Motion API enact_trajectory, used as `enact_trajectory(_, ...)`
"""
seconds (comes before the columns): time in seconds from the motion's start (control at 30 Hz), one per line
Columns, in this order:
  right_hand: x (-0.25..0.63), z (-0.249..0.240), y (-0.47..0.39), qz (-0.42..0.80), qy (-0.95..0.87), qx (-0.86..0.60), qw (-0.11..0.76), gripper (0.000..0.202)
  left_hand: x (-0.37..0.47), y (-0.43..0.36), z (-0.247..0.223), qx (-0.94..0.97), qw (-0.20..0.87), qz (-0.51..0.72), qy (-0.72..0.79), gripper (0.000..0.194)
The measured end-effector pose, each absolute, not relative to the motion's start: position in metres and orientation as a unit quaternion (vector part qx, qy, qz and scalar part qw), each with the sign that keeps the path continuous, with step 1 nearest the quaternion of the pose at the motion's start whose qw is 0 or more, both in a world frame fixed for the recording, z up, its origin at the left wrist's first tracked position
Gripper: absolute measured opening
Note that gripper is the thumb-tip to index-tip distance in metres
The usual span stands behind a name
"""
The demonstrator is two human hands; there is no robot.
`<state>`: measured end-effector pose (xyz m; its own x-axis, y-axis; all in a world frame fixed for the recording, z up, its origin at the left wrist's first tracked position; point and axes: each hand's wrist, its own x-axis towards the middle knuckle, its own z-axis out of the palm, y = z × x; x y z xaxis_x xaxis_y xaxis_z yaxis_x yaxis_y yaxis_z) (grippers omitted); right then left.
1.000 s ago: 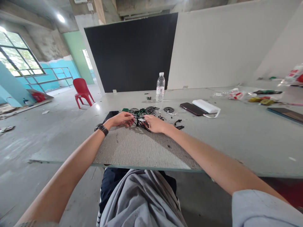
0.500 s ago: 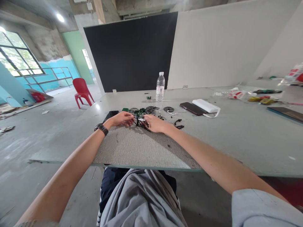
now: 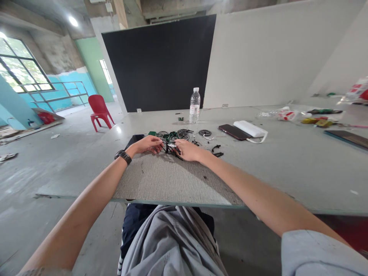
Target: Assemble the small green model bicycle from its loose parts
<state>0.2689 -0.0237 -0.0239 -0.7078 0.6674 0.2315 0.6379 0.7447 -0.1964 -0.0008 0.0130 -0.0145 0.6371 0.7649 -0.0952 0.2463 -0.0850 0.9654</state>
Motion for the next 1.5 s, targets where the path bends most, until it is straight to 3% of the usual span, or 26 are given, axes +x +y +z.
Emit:
enact_trajectory(0.5,0.2706,-0.0258,-0.0209,0.074,-0.919,-0.357,0.152,0.026,-0.0004,0.0112,-0.0127,0.703,0.569,0.224,0.362,0.05)
enact_trajectory(1.5,0.2703,-0.0254,-0.0221,0.062,-0.917,-0.377,0.118,0.04,0.003,0.0076,-0.0095,0.717,0.545,0.218,0.376,0.04)
